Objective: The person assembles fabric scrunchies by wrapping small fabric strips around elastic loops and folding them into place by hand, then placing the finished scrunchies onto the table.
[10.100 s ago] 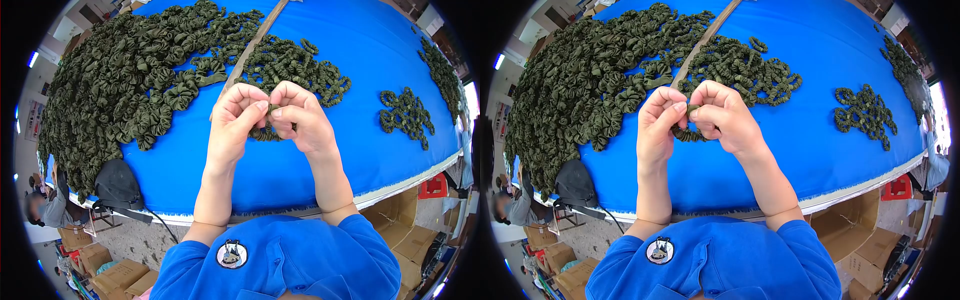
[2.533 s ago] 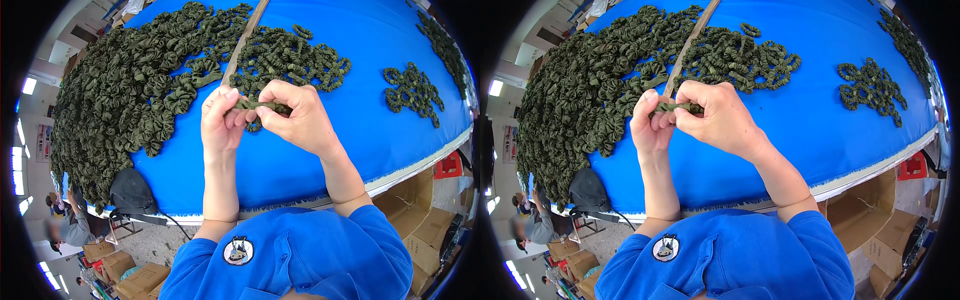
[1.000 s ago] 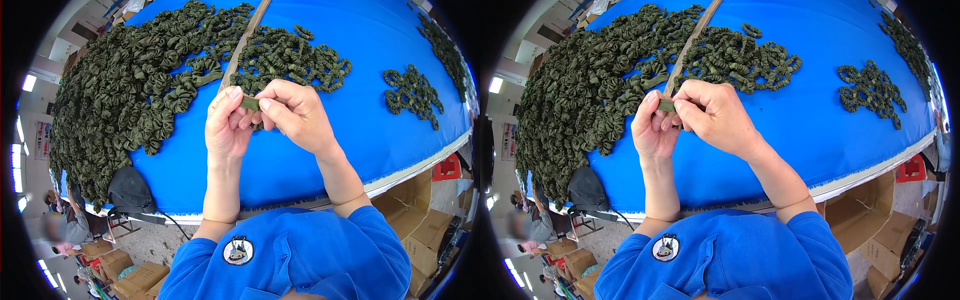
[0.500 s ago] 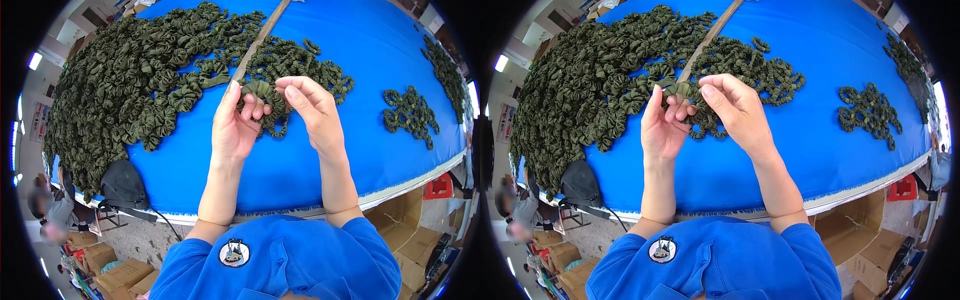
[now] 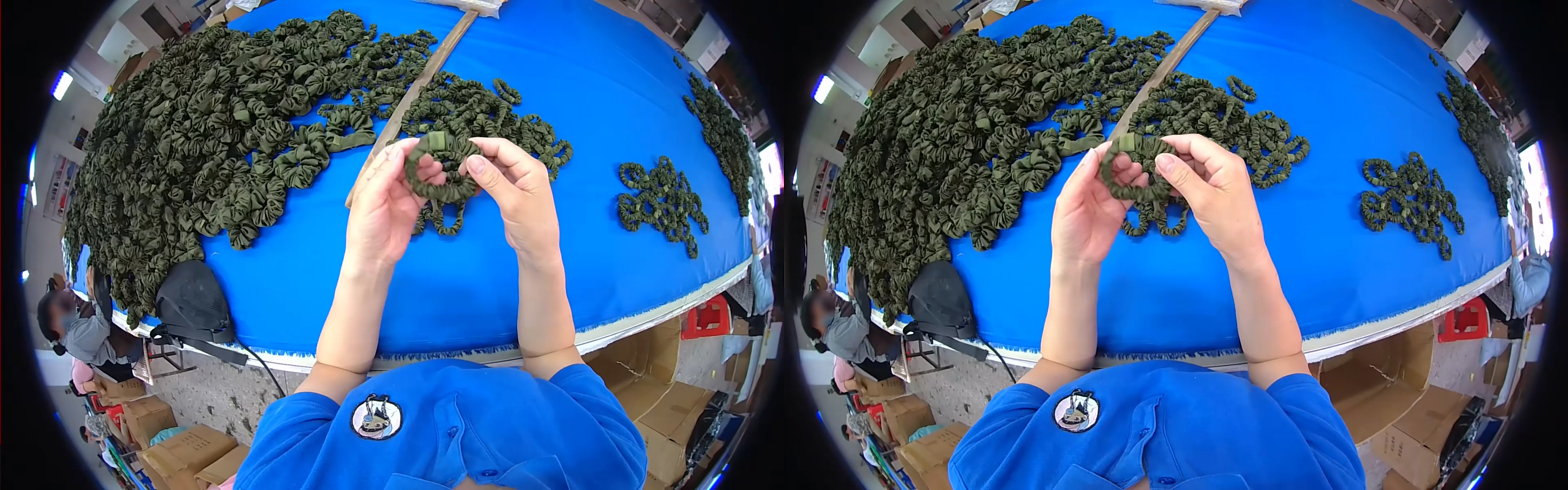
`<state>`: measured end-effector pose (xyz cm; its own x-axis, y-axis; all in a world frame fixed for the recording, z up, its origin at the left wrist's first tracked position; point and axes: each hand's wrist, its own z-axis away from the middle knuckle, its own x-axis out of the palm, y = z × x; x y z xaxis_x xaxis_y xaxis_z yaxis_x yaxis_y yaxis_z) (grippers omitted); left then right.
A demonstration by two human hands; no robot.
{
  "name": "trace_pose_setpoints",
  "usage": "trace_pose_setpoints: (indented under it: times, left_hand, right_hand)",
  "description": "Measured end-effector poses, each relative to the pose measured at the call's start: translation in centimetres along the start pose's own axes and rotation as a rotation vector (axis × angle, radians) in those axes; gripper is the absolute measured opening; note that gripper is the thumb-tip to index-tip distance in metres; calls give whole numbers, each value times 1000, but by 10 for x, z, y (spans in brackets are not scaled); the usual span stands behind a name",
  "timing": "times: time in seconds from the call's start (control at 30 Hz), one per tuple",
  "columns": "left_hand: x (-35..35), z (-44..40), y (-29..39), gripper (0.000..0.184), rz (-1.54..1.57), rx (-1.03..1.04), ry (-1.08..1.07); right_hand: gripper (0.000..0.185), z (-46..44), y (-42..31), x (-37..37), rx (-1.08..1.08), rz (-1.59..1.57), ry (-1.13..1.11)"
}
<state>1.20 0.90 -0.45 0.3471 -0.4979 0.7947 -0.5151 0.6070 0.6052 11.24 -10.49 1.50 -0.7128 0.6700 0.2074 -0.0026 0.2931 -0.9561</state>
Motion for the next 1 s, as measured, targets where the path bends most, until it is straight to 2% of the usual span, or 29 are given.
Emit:
trace_pose_setpoints:
  times: [0.2, 0.37, 0.53, 0.7, 0.83, 1.0]
  left_hand:
    - [-10, -4, 7, 30, -248, 29, -58]
    - [-5, 2, 10, 30, -355, -44, -132]
    - [-8, 3, 8, 24, -474, -139, -284]
    - [-6, 4, 3, 27, -301, -268, -300]
    - [-3, 2, 0, 30, 21, -218, -274]
    - [0, 2, 9, 28, 246, -148, -184]
  right_hand:
    - [14, -2, -4, -8, -33, 18, -69]
    - [17, -1, -8, -13, 44, 89, -220]
    - [16, 4, -15, -5, 107, 103, -334]
    - [6, 6, -12, 2, -66, 164, -278]
    - [4, 5, 0, -1, -152, 221, -202]
    - [6, 7, -1, 11, -105, 126, -155]
